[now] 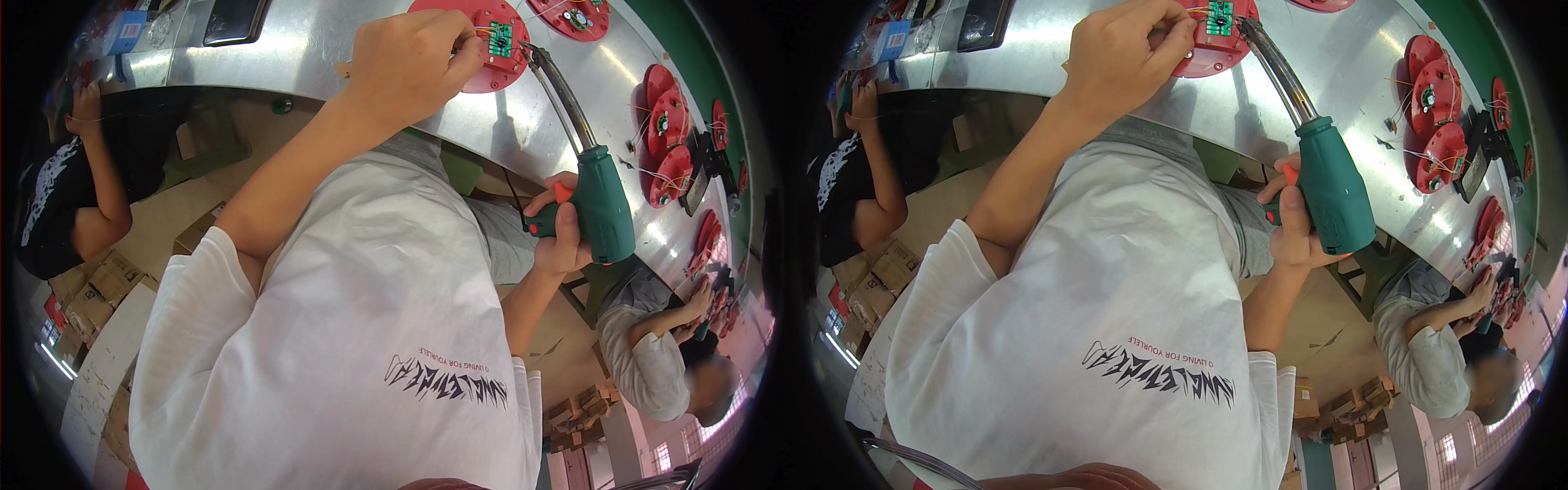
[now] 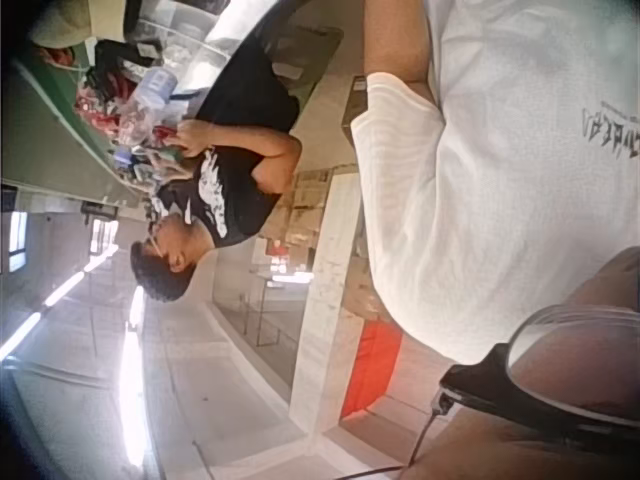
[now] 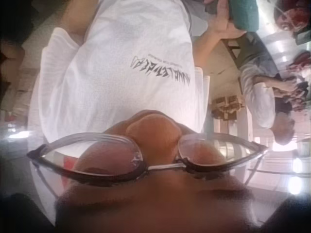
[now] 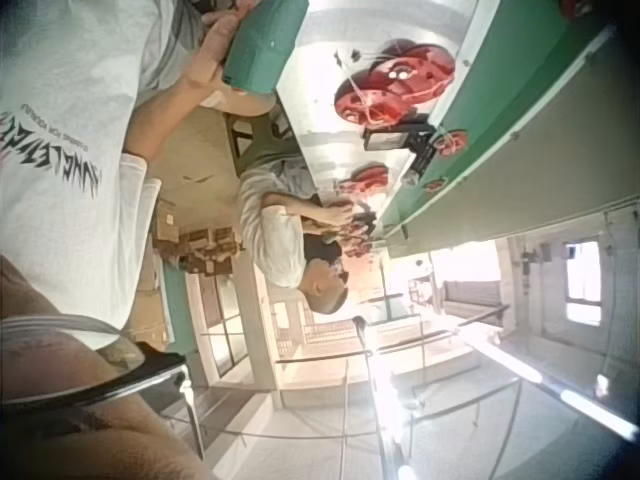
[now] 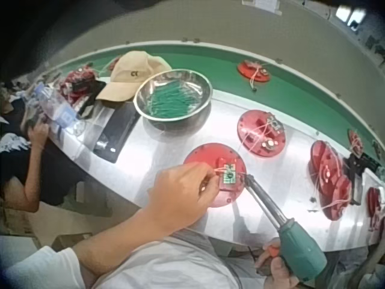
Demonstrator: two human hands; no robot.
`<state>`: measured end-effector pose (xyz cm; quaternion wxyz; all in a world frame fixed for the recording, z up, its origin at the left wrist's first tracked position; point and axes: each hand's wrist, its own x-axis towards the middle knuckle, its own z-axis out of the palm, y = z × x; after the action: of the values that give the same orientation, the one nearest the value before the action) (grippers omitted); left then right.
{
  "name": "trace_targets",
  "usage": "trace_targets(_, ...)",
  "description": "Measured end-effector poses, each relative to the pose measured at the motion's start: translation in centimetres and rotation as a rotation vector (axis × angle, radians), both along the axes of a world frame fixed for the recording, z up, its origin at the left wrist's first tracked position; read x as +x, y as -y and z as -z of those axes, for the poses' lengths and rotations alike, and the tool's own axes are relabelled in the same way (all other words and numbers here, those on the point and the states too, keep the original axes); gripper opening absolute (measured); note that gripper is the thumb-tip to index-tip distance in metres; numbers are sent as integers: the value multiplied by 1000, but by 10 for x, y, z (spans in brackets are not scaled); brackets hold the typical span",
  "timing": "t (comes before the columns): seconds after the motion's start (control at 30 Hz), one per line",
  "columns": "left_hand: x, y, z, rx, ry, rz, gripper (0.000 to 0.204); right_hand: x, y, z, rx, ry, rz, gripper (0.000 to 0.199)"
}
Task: Soldering electronic components onto circular red circuit boards at an assembly line station.
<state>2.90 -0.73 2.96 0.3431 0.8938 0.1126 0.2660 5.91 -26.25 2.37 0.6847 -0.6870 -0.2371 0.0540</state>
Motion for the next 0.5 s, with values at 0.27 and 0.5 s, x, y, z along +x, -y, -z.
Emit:
trace_targets(0.27, 3, -2, 28, 150, 135, -59, 9, -1, 0, 1, -4, -26, -13, 41)
trace_targets(0.5, 1, -1, 25, 60, 124, -32, 14, -1, 2, 1, 0, -45, -60, 44)
